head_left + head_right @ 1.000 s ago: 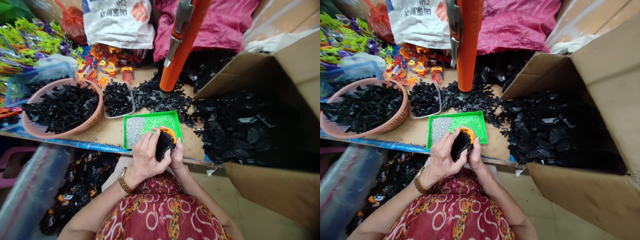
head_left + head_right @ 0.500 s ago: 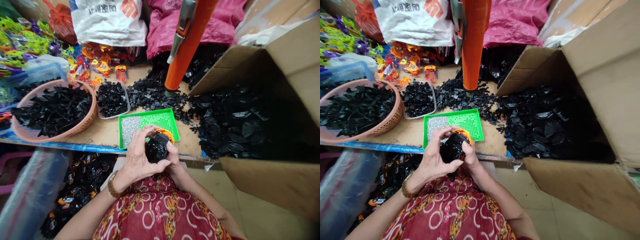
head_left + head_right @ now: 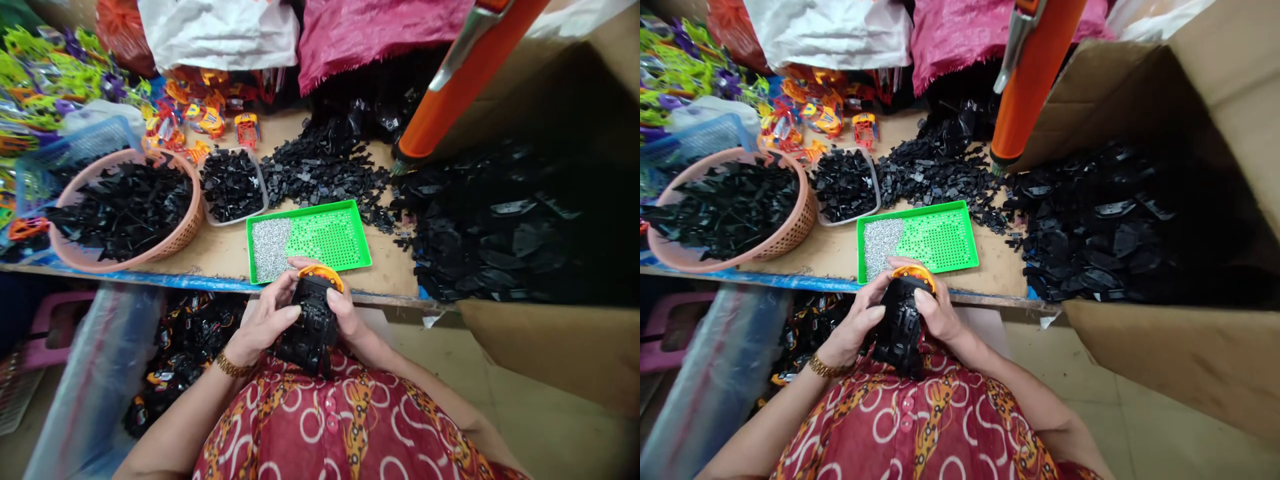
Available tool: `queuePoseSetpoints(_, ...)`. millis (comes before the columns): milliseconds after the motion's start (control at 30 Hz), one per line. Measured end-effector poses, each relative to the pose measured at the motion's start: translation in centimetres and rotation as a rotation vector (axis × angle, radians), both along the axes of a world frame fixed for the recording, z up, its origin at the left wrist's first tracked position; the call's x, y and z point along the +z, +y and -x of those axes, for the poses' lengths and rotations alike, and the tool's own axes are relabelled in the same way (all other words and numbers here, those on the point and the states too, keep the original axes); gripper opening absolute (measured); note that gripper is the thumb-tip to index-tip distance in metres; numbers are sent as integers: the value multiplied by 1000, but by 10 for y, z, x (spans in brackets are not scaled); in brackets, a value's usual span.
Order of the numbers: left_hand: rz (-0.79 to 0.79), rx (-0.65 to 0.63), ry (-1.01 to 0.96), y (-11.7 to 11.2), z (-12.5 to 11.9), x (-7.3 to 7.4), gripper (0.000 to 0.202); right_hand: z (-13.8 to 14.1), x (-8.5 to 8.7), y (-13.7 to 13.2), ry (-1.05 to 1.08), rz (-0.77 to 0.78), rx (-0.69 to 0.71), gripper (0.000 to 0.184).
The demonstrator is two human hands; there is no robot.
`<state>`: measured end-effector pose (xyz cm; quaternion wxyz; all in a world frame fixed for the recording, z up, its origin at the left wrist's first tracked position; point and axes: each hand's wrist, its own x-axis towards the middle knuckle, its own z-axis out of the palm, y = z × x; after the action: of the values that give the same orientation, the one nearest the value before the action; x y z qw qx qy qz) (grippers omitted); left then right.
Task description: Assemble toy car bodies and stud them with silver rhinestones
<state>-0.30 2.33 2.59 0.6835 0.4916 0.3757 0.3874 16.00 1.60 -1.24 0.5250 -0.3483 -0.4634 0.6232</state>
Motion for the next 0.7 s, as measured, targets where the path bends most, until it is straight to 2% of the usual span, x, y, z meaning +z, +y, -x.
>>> queuePoseSetpoints(133,61,119,99,-13,-3,-4,37,-9,-1,-9,-39,41,3,56)
queuePoseSetpoints(333,34,97,158,-19,-3,-6,41,-12,-5,-10,-36,-48,14,54)
queuePoseSetpoints(467,187,76,89,-27,4,-13,54,-11,-4,-10,-60,-88,70,53)
queuePoseSetpoints(600,365,182,119,-32,9,-25,46,-11,1,-11,-89,-172,142,48)
queuePoseSetpoints(700,387,163,141,-29,6,-33,43,-11,2,-12,-125,-214,121,47)
